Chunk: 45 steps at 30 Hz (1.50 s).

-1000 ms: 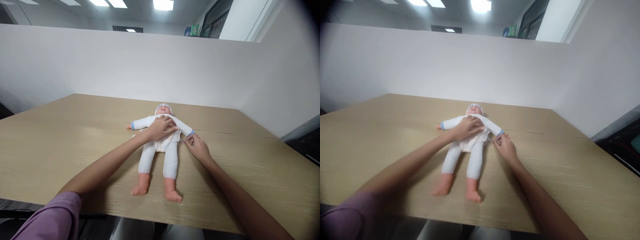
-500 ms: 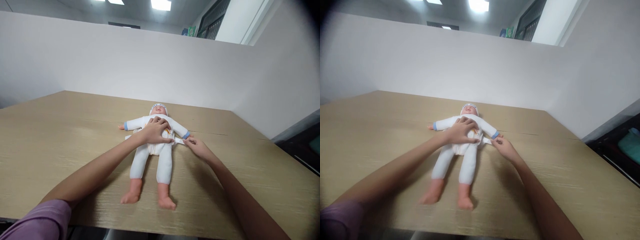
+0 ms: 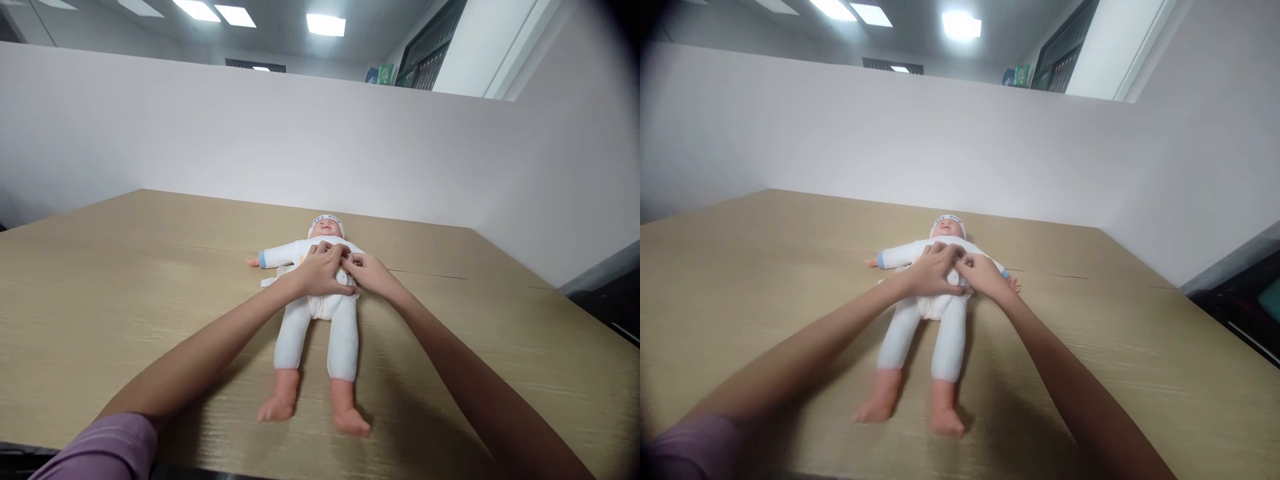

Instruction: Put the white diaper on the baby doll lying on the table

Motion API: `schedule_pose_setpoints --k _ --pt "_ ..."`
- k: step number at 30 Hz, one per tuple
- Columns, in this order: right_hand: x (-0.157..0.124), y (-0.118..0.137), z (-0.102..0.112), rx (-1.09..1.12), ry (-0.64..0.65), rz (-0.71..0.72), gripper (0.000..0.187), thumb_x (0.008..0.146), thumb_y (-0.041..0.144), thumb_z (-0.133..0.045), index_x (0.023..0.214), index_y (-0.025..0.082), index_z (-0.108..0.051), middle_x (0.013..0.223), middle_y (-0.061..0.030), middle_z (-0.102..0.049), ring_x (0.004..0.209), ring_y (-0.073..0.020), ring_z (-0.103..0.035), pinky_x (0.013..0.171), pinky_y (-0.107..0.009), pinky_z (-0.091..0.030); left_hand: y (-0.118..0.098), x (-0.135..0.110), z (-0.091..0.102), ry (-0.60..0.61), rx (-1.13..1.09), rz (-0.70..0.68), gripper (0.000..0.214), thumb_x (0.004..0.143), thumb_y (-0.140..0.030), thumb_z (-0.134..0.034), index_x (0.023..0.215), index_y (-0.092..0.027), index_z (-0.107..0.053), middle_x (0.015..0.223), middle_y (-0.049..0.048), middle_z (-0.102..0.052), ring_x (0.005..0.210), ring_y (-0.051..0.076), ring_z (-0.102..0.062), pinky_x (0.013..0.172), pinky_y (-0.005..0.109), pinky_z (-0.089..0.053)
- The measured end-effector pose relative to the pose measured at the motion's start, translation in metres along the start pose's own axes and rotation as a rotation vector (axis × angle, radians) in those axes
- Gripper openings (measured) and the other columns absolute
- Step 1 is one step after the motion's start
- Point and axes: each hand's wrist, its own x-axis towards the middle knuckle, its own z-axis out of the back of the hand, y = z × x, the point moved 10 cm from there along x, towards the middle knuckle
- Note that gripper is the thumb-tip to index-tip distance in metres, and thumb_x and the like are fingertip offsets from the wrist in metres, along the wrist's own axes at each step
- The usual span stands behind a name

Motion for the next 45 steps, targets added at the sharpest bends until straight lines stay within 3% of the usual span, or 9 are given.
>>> schedule_pose_setpoints --k 5,9,16,19,23,29,34,39,45 --pt "-0.01 0.002 -0.005 0.064 -0.123 0.041 0.029 0.091 0.05 -0.06 0.083 0.023 -0.057 0.075 0.0019 -0.063 0.068 -0.0162 -0.057 0.064 -0.029 -0.044 0.0 0.002 -0.002 -0.005 0.019 -0.011 0.06 0.082 -0.058 -0.069 0.125 -0.021 -0.05 0.14 0.0114 -0.061 0.122 0.038 -0.049 0.106 0.053 -0.038" --pt "-0.045 0.023 0.007 0.068 -0.31 0.312 0.024 0.097 0.046 -0.06 0.1 0.023 -0.064 0.101 -0.0066 -0.07 0.092 -0.0227 -0.066 0.086 -0.037 -0.055 0.003 0.002 -0.001 0.017 -0.06 0.008 0.065 0.079 -0.055 -0.074 0.129 -0.023 -0.047 0.148 0.0119 -0.057 0.13 0.041 -0.046 0.111 0.06 -0.035" --pt "-0.089 0.037 -0.015 -0.135 -0.178 0.612 0.052 0.108 0.038 -0.044 0.16 0.032 -0.04 0.164 -0.0056 -0.046 0.153 -0.0275 -0.041 0.126 -0.054 -0.034 0.017 -0.003 0.009 0.154 -0.65 -0.038 0.086 0.081 -0.043 -0.082 0.149 -0.033 -0.032 0.152 0.0142 -0.054 0.14 0.034 -0.053 0.106 0.051 -0.051" --pt "-0.089 0.032 -0.018 -0.225 -0.125 0.655 0.057 0.109 0.04 -0.042 0.165 0.033 -0.031 0.168 -0.004 -0.04 0.155 -0.0278 -0.037 0.127 -0.055 -0.033 0.037 -0.014 0.022 -0.009 -0.768 -0.032 0.068 0.092 -0.041 -0.072 0.148 -0.031 -0.035 0.15 0.0134 -0.055 0.137 0.028 -0.057 0.105 0.045 -0.052" --pt "-0.088 0.03 -0.016 -0.29 -0.108 0.677 0.058 0.109 0.04 -0.041 0.166 0.031 -0.03 0.168 -0.005 -0.041 0.154 -0.0277 -0.038 0.126 -0.054 -0.032 0.076 -0.06 0.034 -0.227 -0.473 0.09 0.038 0.101 -0.045 -0.06 0.133 -0.025 -0.052 0.139 0.0104 -0.061 0.129 0.027 -0.059 0.111 0.045 -0.046" --pt "-0.094 0.046 -0.004 -0.324 -0.224 0.678 0.051 0.106 0.035 -0.052 0.155 0.026 -0.044 0.158 -0.0109 -0.051 0.147 -0.0309 -0.046 0.121 -0.054 -0.036 0.124 -0.132 0.043 -0.231 -0.036 0.258 0.033 0.103 -0.05 -0.05 0.115 -0.021 -0.06 0.119 0.0109 -0.067 0.117 0.031 -0.058 0.103 0.048 -0.046" --pt "-0.093 0.082 0.01 -0.258 -0.425 0.66 0.012 0.102 0.027 -0.059 0.112 0.025 -0.064 0.098 -0.0048 -0.068 0.086 -0.0221 -0.062 0.083 -0.039 -0.051 0.145 -0.137 0.028 -0.125 0.036 0.359 0.031 0.098 -0.049 -0.055 0.102 -0.02 -0.062 0.111 0.0132 -0.067 0.109 0.033 -0.058 0.098 0.048 -0.043" --pt "-0.055 0.111 -0.022 -0.282 -0.219 0.584 0.008 0.098 0.032 -0.062 0.097 0.024 -0.061 0.086 -0.0004 -0.063 0.075 -0.0179 -0.057 0.071 -0.033 -0.044 0.158 -0.135 0.018 -0.101 -0.051 0.474 0.025 0.091 -0.046 -0.064 0.09 -0.021 -0.062 0.099 0.0071 -0.07 0.104 0.031 -0.061 0.098 0.046 -0.039" --pt "-0.004 0.097 -0.039 -0.359 -0.079 0.313 0.033 0.091 0.049 -0.07 0.076 0.024 -0.054 0.071 0.0034 -0.058 0.067 -0.0164 -0.053 0.062 -0.031 -0.037 0.17 -0.14 0.016 -0.059 -0.207 0.623 0.026 0.085 -0.045 -0.067 0.078 -0.021 -0.062 0.086 0.0027 -0.071 0.09 0.027 -0.064 0.098 0.045 -0.039"
